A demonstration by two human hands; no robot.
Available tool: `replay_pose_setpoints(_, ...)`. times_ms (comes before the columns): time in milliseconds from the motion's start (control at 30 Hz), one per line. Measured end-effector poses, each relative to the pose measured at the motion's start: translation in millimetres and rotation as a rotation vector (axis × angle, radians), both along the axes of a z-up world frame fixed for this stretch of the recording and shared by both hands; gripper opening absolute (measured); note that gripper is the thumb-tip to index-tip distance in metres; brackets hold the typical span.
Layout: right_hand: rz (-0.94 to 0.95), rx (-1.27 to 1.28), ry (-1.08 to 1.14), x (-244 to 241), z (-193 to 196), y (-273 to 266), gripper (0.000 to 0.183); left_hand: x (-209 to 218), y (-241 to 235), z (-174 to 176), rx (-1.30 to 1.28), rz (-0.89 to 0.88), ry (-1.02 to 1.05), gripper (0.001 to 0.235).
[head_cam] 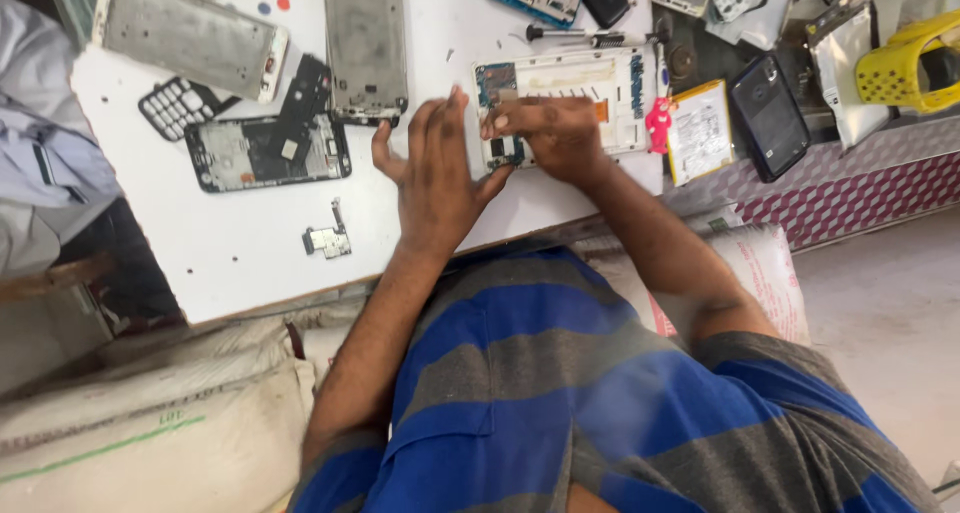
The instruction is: The person disassembles a smartphone on a workbench, using a screwdriver to remove screws and a prying tool to detach the battery and internal components. The person handles the motherboard and other parts, placing them on the table.
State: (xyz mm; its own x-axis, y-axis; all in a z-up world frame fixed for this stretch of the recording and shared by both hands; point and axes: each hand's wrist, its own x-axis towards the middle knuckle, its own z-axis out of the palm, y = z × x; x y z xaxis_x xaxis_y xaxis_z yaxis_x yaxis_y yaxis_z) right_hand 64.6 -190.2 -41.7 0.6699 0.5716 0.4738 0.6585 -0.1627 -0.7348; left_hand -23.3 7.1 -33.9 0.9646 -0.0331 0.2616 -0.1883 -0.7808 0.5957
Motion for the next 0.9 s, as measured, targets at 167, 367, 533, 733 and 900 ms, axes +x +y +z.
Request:
replay_pose_setpoints(167,0.059,-0.008,-0.012,0.3,26.4,13.9,0.031,0.3,-0.8,-0.8,0.022,-0.005,-0.011,0.114)
replay_pose_setpoints(367,-0.229,-0.023,-0.054,-24.0,24.6,35.0,0.038,-1.5,-0.6,-4.5,0.025,0.002,0.005,0.114)
replay_pose_setpoints(533,-0.214,-0.009,-0.053,-26.1,18.3,30.8,0.036,-0.8,0.6,-4.5,0.036,-0.006,0.003,0.113)
replay_pose_setpoints(733,-0.085,0.047,0.006,-21.0,11.0,30.2,0.026,-0.6,0.9,-3.7,0.027,-0.007,0.009,0.113)
replay_pose_setpoints(900,0.000,0.013,0.036,-13.6,10.7,24.4,0.025,-1.5,0.8,-6.3,0.027,-0.011,0.011,0.116)
